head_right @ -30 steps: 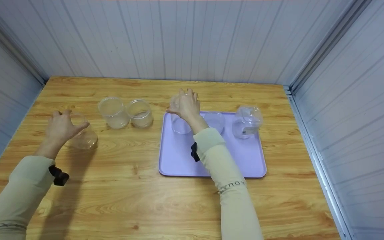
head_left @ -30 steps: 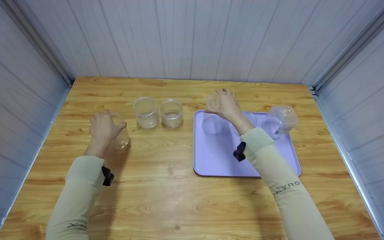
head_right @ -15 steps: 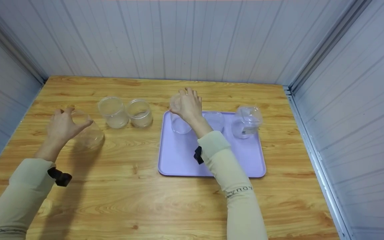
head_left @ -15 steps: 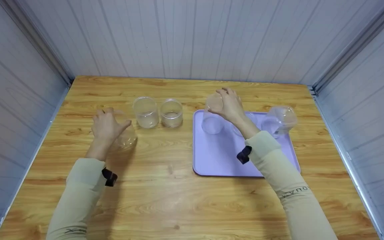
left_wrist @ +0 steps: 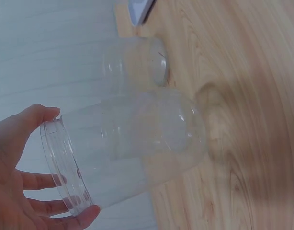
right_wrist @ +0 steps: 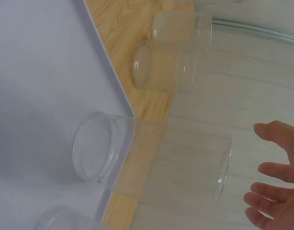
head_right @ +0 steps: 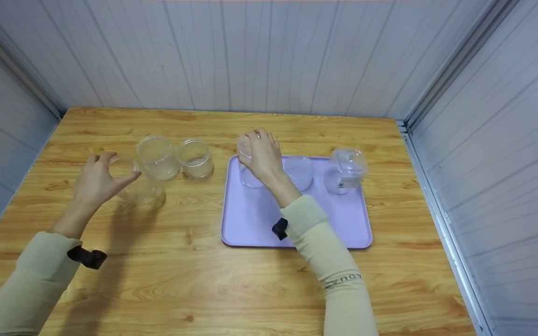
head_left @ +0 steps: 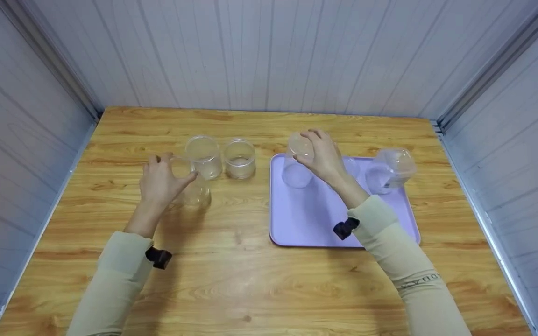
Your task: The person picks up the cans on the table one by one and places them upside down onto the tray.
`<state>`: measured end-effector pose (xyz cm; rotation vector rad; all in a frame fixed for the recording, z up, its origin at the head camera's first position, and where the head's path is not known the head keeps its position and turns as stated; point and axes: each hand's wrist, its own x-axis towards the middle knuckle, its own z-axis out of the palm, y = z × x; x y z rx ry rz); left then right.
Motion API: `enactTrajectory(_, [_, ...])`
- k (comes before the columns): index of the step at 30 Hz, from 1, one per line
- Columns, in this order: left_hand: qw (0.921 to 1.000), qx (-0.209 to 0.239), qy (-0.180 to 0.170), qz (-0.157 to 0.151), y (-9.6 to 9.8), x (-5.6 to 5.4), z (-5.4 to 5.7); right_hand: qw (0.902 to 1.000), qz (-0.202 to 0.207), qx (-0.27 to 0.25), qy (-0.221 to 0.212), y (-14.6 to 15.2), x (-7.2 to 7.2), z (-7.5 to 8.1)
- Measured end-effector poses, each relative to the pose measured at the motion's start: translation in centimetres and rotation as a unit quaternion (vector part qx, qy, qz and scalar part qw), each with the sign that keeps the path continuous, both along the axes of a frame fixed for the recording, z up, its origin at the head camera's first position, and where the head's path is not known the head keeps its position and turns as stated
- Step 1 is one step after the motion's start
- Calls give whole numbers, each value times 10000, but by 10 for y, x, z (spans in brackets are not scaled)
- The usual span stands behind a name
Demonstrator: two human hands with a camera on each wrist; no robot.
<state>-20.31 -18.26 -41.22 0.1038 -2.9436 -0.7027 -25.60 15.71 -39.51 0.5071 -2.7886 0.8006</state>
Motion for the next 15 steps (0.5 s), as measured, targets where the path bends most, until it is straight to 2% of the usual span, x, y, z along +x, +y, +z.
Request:
enactTrajectory(8, [9982,461,359,-97,9,10,-5,9980,148,-582,186,5,13,-4])
enactTrajectory(15, [9932,1022,512,-230,18,19,-10,9946,119,-966,363,9,26,-11])
